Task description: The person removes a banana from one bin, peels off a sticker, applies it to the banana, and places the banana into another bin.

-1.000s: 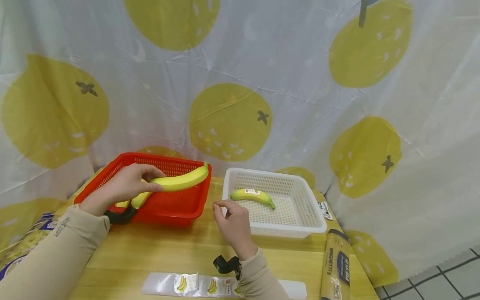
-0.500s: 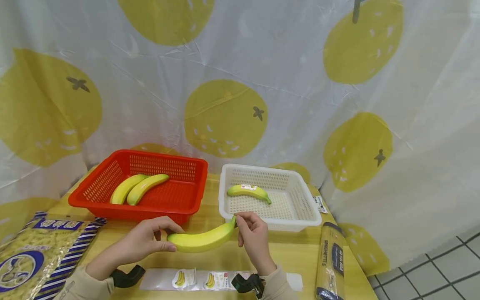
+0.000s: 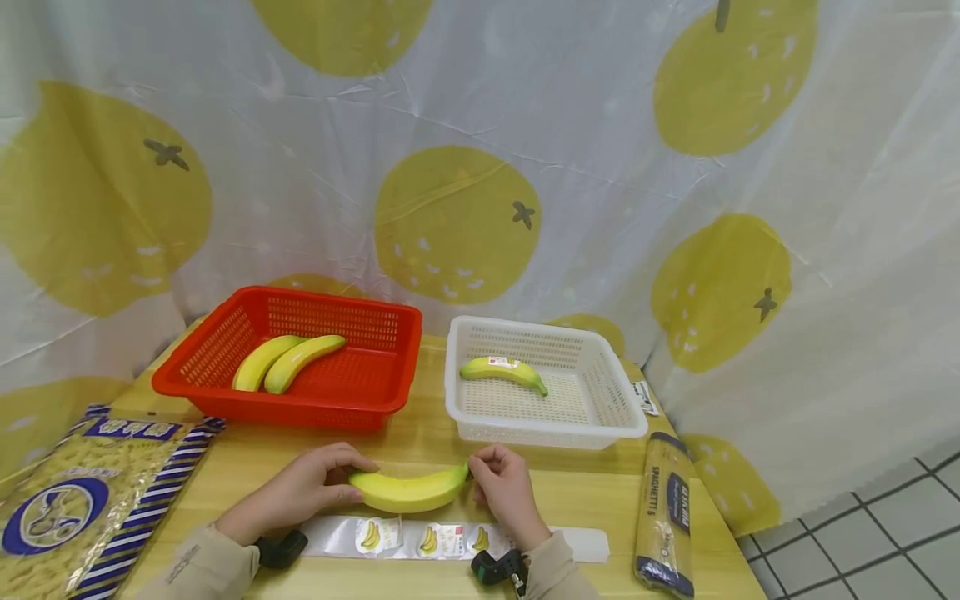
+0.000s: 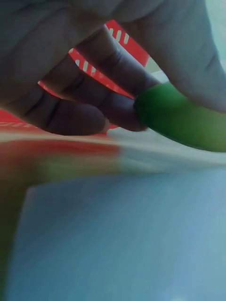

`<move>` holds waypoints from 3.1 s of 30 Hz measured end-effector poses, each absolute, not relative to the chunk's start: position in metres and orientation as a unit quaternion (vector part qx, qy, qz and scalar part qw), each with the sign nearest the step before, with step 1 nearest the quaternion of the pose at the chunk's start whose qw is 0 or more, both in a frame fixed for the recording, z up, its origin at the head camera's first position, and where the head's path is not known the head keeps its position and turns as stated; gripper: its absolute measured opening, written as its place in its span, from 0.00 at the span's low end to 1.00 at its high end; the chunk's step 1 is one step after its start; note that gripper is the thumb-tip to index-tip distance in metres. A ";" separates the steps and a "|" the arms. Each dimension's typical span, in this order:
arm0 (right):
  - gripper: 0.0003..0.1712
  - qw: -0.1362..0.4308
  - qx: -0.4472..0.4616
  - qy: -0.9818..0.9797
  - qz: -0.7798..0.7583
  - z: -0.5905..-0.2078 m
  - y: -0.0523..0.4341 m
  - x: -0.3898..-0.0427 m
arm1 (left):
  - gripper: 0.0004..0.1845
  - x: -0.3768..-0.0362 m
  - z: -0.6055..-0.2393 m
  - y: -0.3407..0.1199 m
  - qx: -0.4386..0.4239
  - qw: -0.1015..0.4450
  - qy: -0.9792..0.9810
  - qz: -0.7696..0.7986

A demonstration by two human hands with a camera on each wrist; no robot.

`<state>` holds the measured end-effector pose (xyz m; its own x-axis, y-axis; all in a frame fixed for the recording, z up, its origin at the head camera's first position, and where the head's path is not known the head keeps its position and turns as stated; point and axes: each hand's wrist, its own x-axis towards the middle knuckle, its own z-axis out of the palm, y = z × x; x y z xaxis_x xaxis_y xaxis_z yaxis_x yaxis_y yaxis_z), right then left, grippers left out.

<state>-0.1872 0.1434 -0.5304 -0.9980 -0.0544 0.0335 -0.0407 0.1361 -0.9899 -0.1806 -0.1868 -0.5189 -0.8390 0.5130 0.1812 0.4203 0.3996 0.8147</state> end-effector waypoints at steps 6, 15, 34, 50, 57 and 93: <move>0.07 0.004 -0.036 0.787 -0.616 -0.531 0.144 -0.186 | 0.21 -0.181 -0.523 -0.186 0.281 0.056 0.842 0.457; 0.06 0.006 -0.062 0.841 -0.537 -0.528 0.146 -0.184 | 0.24 -0.181 -0.523 -0.186 0.276 0.045 0.860 0.426; 0.15 0.059 -0.180 0.893 -0.407 -0.518 0.154 -0.178 | 0.17 -0.155 -0.509 -0.166 0.294 0.025 0.918 0.265; 0.10 0.129 -0.353 0.793 -0.479 -0.505 0.133 -0.155 | 0.14 -0.155 -0.504 -0.169 0.344 0.057 0.851 0.392; 0.08 0.154 -0.357 0.783 -0.486 -0.508 0.128 -0.151 | 0.15 -0.154 -0.500 -0.167 0.365 -0.063 0.846 0.384; 0.04 -0.148 -0.396 0.772 -0.475 -0.520 0.102 -0.143 | 0.15 -0.146 -0.527 -0.121 0.369 -0.212 0.779 0.460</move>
